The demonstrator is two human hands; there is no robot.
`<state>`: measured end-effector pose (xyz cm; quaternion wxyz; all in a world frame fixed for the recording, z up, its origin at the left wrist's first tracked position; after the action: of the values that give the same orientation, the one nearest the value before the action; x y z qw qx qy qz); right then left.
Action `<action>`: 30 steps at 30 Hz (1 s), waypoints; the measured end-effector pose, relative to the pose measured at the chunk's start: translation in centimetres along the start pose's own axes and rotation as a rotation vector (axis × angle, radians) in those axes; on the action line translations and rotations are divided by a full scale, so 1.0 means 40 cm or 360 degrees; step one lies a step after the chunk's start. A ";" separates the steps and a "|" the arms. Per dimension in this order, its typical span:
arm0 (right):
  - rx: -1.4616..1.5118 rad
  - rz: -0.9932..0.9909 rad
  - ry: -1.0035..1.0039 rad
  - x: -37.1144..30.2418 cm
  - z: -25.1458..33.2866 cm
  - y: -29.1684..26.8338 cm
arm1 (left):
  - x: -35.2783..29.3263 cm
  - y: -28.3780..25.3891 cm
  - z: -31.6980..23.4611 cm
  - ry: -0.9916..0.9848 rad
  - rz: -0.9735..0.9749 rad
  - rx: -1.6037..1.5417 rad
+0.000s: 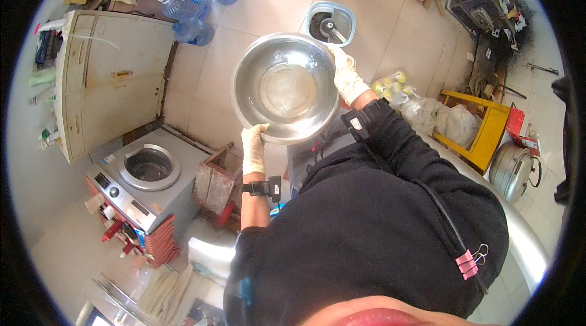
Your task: The person carries a metal basin to a tiled area, pours water into it from a red plastic scoop, then uses a black cloth to wipe the floor. They repeatedly wring the cloth in the basin and continue wiping different sections of the floor.
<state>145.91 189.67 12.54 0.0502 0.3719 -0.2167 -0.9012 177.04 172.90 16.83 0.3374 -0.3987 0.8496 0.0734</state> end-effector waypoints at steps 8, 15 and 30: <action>-0.0391 0.0026 -0.0365 0.111 -0.022 0.298 | 0.203 -0.153 -0.141 0.0076 -0.0153 0.0072; -0.1360 0.0154 -0.1107 0.232 -0.063 0.507 | 0.464 -0.272 -0.238 -0.0044 -0.0037 0.0110; -0.1220 0.0513 -0.0367 0.519 -0.080 1.001 | 0.937 -0.426 -0.463 -0.0227 0.0045 0.0041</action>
<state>130.37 147.23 14.20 0.3002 0.1846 0.0744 -0.9329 162.86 130.66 9.71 0.4010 -0.3760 0.8299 0.0955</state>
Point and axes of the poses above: each hand's wrist, its own x-axis towards the middle knuckle, its own y-axis out of the palm, z = x × y, the point moved 7 cm from there along x, towards the middle knuckle, and after that the axes turned 12 degrees about x, right-handed, at the moved point
